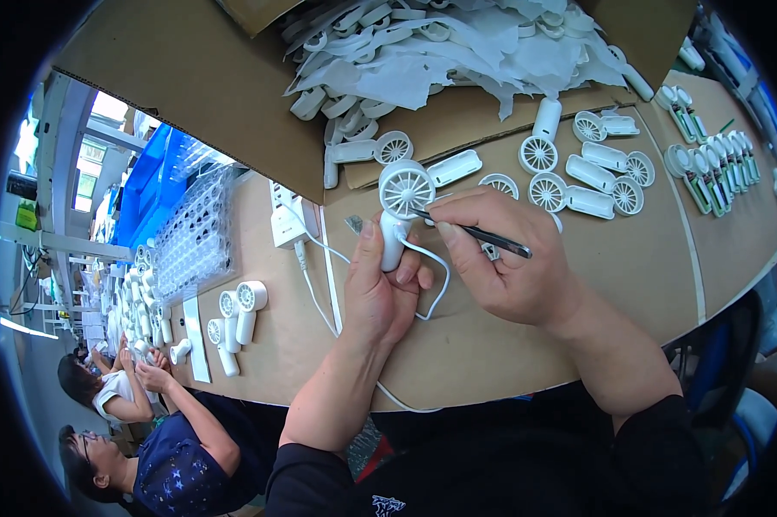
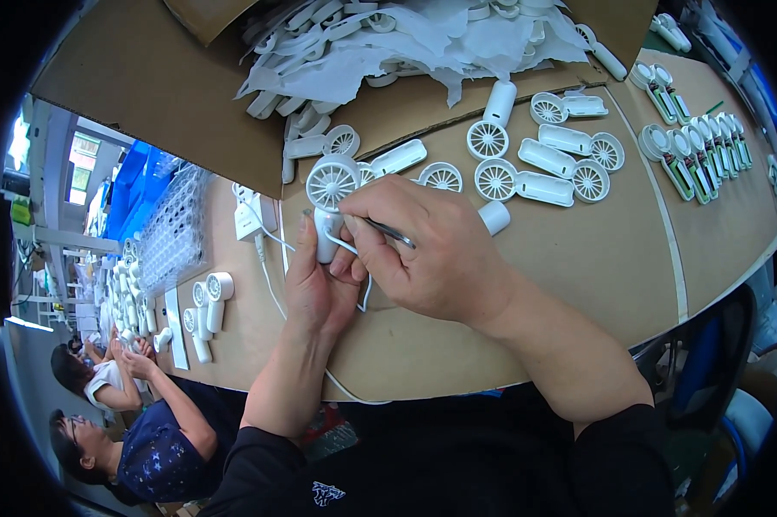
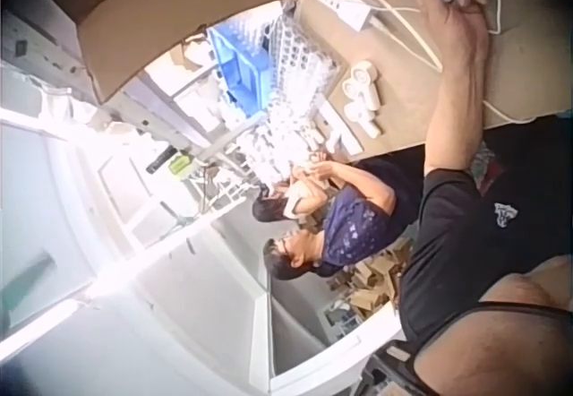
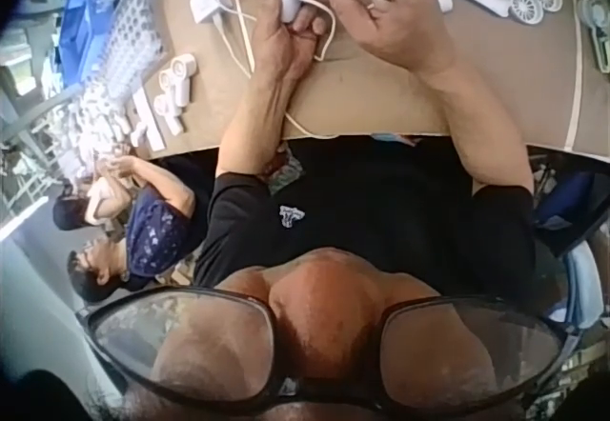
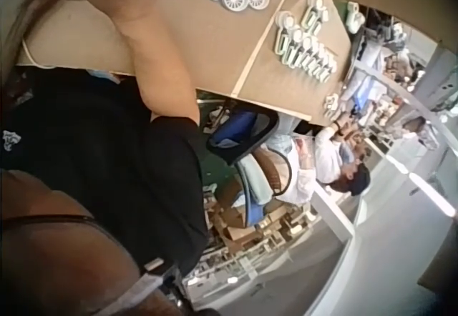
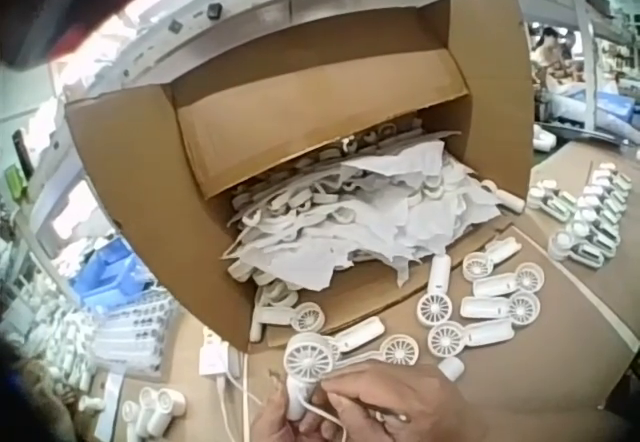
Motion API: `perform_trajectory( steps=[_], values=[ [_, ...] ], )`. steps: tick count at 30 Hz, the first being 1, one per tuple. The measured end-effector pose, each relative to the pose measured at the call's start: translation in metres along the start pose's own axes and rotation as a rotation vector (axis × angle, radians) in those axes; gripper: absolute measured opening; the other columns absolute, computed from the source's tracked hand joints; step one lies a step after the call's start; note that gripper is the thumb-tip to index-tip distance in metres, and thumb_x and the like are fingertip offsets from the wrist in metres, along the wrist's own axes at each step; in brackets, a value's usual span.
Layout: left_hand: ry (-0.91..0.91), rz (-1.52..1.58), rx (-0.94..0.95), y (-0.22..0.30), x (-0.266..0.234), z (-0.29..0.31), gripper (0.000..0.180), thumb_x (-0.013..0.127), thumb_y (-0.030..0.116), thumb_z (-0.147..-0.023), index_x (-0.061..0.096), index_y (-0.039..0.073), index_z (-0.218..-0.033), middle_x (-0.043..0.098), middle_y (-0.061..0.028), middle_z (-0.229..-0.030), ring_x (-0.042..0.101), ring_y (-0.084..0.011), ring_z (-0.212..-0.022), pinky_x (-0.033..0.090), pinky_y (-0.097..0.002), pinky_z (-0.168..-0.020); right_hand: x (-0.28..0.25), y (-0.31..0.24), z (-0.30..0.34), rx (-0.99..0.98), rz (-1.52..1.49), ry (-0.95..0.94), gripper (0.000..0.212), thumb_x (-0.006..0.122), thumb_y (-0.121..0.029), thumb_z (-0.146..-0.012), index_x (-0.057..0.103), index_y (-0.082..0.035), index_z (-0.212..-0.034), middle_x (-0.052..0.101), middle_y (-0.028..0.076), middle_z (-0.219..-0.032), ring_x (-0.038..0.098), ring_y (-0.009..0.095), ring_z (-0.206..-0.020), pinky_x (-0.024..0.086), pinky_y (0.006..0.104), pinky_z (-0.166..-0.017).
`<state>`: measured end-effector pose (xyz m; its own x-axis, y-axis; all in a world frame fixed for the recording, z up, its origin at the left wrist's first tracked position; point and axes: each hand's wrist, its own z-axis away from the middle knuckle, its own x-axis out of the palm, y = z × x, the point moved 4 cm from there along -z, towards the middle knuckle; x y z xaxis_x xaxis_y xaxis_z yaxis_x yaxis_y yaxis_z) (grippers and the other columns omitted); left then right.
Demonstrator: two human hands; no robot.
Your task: Assembling components of handheld portable fans at a factory workstation.
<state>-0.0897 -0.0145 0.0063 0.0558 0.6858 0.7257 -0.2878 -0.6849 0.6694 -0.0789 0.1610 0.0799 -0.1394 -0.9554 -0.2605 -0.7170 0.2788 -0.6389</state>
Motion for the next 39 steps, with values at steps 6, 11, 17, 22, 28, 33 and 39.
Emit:
perform_trajectory(
  steps=[6,11,17,22,28,33,39],
  values=[
    [-0.017,-0.011,0.006,-0.0008,0.0001,0.0001,0.046,0.047,0.039,-0.115,0.048,0.003,-0.144,0.061,-0.0068,-0.099,0.046,-0.0047,-0.067,0.051,-0.0264,-0.059,0.0005,0.0012,0.0002,-0.014,-0.002,0.002,0.02,0.066,0.005,-0.088,0.071,0.001,-0.108,0.075,0.012,-0.1,0.063,0.018,-0.07,0.05,0.0284,-0.062],
    [-0.04,-0.032,0.018,-0.0005,0.0013,0.0012,0.045,0.047,0.038,-0.115,0.049,0.003,-0.142,0.061,-0.0071,-0.098,0.046,-0.0049,-0.067,0.051,-0.0265,-0.06,-0.0018,0.0012,-0.0008,0.026,-0.05,-0.033,0.019,0.065,0.004,-0.088,0.071,0.001,-0.106,0.075,0.011,-0.098,0.063,0.018,-0.069,0.049,0.0282,-0.062],
    [0.01,-0.032,0.021,-0.0017,-0.0013,0.0023,0.043,0.047,0.037,-0.115,0.05,0.002,-0.14,0.062,-0.0075,-0.098,0.046,-0.0052,-0.069,0.05,-0.026,-0.059,-0.0041,0.0012,-0.0015,0.128,-0.115,-0.146,0.018,0.065,0.005,-0.087,0.071,0.001,-0.104,0.075,0.009,-0.094,0.063,0.018,-0.07,0.049,0.0277,-0.062],
    [0.016,-0.067,0.046,-0.002,0.0001,0.002,0.042,0.047,0.036,-0.115,0.051,0.002,-0.139,0.062,-0.0076,-0.099,0.046,-0.0051,-0.07,0.05,-0.0254,-0.059,0.0009,0.0025,0.0001,0.064,-0.069,-0.177,0.018,0.066,0.005,-0.086,0.071,0.0,-0.103,0.075,0.009,-0.094,0.063,0.018,-0.069,0.049,0.0274,-0.062],
    [0.041,-0.207,0.111,0.0007,0.0054,0.0018,0.043,0.047,0.037,-0.115,0.051,0.002,-0.139,0.062,-0.0074,-0.099,0.046,-0.0051,-0.069,0.049,-0.0247,-0.058,0.0015,-0.0055,0.0011,0.025,0.03,-0.164,0.018,0.067,0.005,-0.086,0.071,0.0,-0.103,0.075,0.01,-0.095,0.063,0.018,-0.069,0.049,0.0277,-0.061],
    [0.002,-0.113,0.074,-0.001,0.0026,-0.0005,0.044,0.047,0.039,-0.115,0.051,0.003,-0.139,0.062,-0.0072,-0.098,0.045,-0.0051,-0.067,0.048,-0.0244,-0.057,-0.0004,-0.0041,0.0005,0.093,-0.039,-0.032,0.018,0.066,0.005,-0.086,0.071,0.001,-0.104,0.075,0.011,-0.096,0.064,0.019,-0.07,0.049,0.0284,-0.062],
    [-0.035,-0.023,0.03,-0.002,0.0006,-0.0001,0.043,0.047,0.04,-0.115,0.052,0.004,-0.138,0.062,-0.0069,-0.097,0.043,-0.005,-0.064,0.048,-0.0242,-0.056,-0.0018,-0.0052,0.0002,0.034,-0.022,0.022,0.018,0.066,0.005,-0.087,0.071,0.002,-0.105,0.075,0.013,-0.098,0.065,0.02,-0.071,0.05,0.0285,-0.063]
  ],
)
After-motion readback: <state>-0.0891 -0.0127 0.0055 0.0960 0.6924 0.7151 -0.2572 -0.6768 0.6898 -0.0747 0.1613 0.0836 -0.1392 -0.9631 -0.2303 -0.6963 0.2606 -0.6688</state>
